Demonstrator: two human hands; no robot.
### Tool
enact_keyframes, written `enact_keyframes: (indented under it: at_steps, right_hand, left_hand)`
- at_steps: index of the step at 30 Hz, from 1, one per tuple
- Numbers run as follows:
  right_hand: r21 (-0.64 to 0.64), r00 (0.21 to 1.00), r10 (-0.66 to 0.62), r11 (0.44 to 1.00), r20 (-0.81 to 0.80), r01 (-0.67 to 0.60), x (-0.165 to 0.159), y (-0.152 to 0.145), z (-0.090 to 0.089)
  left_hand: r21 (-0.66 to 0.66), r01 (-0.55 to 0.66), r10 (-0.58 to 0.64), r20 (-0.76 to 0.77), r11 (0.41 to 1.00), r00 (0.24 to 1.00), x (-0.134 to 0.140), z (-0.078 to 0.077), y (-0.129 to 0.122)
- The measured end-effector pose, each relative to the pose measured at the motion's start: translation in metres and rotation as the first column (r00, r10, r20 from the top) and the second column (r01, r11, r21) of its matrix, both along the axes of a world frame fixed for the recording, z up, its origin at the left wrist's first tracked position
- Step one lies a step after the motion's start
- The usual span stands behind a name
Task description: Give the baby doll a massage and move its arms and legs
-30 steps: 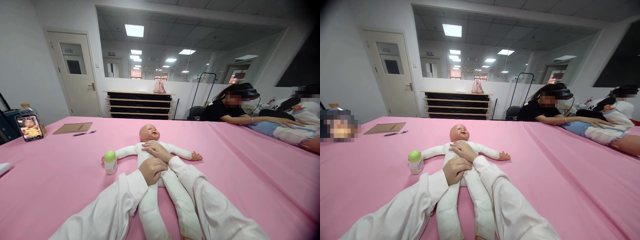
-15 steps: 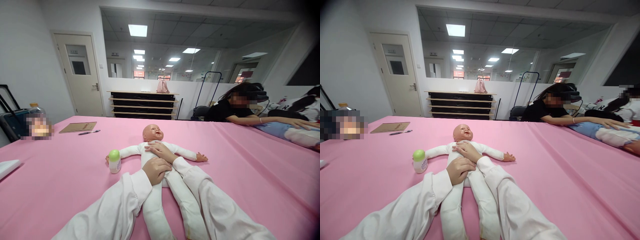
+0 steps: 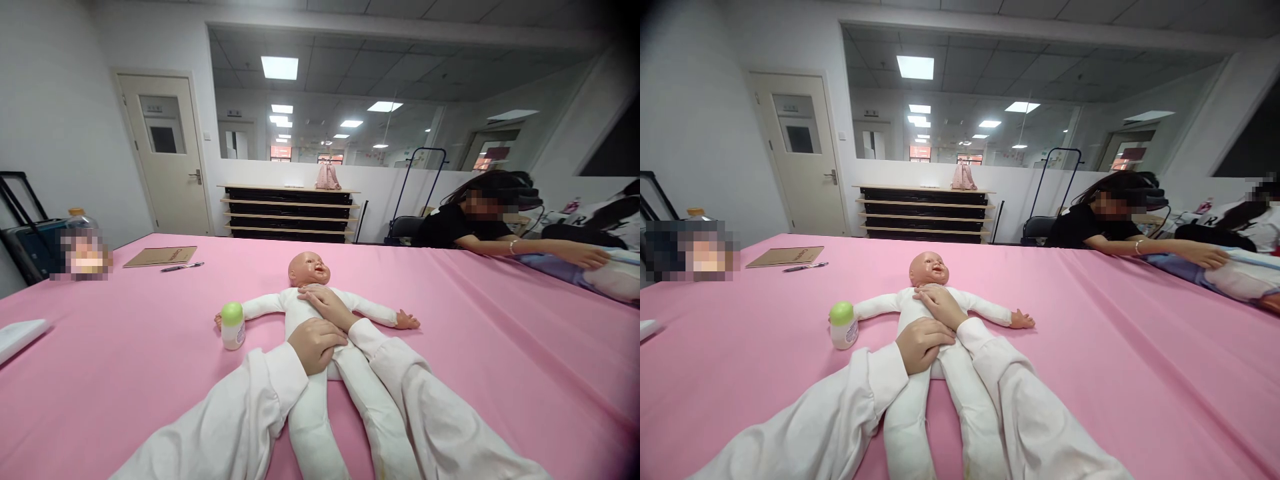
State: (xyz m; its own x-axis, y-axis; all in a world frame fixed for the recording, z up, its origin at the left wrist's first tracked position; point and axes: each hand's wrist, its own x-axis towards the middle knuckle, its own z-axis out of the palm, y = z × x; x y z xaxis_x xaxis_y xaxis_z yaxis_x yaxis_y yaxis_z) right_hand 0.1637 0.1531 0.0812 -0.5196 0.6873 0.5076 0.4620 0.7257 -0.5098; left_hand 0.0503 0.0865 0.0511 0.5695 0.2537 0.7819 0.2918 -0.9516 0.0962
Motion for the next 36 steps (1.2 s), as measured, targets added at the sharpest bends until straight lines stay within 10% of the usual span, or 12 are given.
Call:
enact_keyframes:
  at_steps: [6, 16, 25, 36]
  right_hand:
    - [0.005, 0.992, 0.070, 0.998, -0.109, -0.070, -0.001, -0.005, 0.001]
    - [0.050, 0.982, 0.067, 0.996, 0.176, -0.077, 0.003, 0.007, -0.001]
    - [-0.105, 0.942, -0.126, 0.990, -0.310, 0.097, 0.006, 0.002, -0.007]
    - [-0.013, 0.961, 0.112, 0.994, 0.254, -0.112, 0.004, -0.002, 0.006]
  left_hand:
    - [0.157, 0.056, -0.034, -0.140, 0.986, 0.990, 0.001, 0.000, 0.001]
    - [-0.058, 0.109, -0.117, -0.161, 0.992, 0.980, 0.001, 0.007, -0.004]
    - [0.053, -0.071, 0.063, 0.151, 0.996, 0.987, -0.003, -0.002, -0.002]
    - [-0.045, 0.137, -0.141, -0.111, 0.990, 0.984, -0.001, -0.001, 0.000]
